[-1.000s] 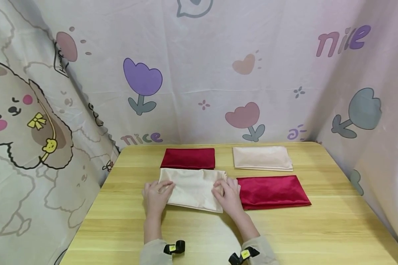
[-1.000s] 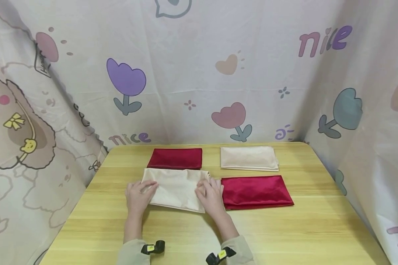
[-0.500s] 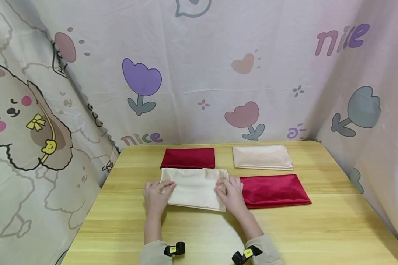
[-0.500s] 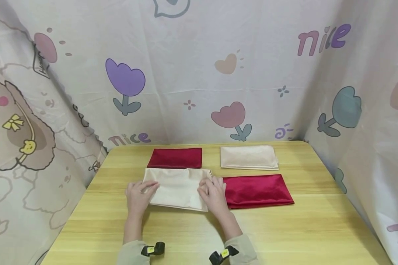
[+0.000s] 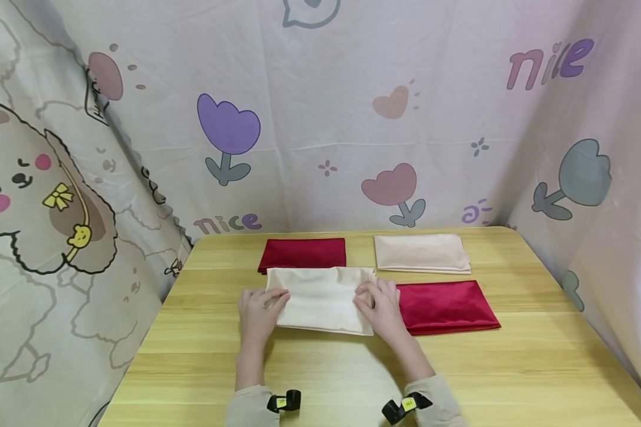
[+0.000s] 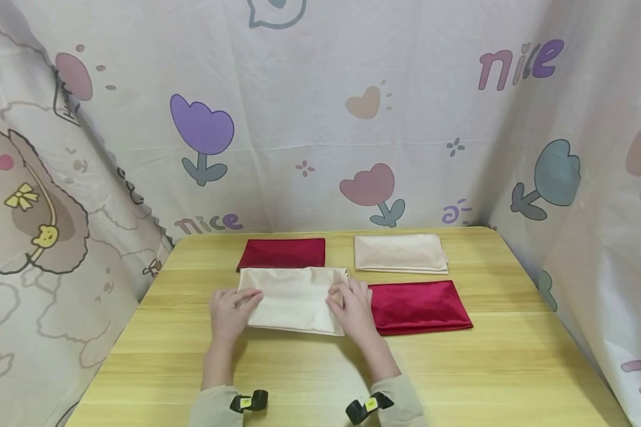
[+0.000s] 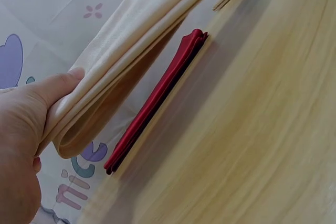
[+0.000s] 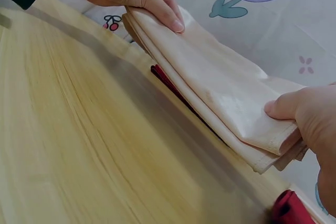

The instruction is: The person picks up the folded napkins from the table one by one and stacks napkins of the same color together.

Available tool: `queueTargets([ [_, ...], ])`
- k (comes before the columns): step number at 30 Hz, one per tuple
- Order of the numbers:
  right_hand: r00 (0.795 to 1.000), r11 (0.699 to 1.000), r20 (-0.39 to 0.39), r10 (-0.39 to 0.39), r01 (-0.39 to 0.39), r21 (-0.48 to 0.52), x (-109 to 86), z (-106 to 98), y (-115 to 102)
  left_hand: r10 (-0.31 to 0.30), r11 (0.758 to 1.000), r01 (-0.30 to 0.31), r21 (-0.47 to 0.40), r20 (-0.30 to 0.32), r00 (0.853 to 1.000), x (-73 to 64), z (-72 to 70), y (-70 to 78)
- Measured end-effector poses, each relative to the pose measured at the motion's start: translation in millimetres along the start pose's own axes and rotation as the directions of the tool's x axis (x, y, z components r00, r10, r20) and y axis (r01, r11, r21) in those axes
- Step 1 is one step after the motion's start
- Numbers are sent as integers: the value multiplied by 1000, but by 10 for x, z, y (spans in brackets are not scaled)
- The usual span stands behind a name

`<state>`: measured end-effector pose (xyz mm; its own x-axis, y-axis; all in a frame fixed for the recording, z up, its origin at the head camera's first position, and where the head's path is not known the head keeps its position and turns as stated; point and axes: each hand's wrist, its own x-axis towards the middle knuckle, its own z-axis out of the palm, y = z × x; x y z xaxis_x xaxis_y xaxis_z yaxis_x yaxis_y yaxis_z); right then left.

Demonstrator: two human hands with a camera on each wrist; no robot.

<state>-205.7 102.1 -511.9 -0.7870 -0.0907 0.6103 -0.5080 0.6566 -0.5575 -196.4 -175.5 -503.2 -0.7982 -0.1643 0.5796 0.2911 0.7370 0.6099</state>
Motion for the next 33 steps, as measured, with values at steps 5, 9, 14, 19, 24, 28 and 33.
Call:
queueTargets([
  [5,999,998,42,18,-20,60,34,-92,-5,61,997,-61,37,1,998,13,-4,9],
  [9,995,994,88,44,-53,95,44,-160,11,111,992,-112,53,20,994,23,-16,15],
  [14,989,991,128,77,-90,95,39,-253,43,177,982,-180,63,58,983,33,-22,38],
  [19,987,993,146,60,-74,91,28,-335,87,257,960,-265,87,94,962,64,-37,79],
  [24,993,996,104,-59,52,66,-3,-421,153,354,919,-373,126,149,923,109,-52,129],
  [28,987,991,90,-130,127,37,-16,-486,200,400,896,-425,130,182,898,132,-44,151],
  [33,974,977,83,-211,210,16,-11,-562,263,502,842,-526,118,182,845,161,-35,195],
])
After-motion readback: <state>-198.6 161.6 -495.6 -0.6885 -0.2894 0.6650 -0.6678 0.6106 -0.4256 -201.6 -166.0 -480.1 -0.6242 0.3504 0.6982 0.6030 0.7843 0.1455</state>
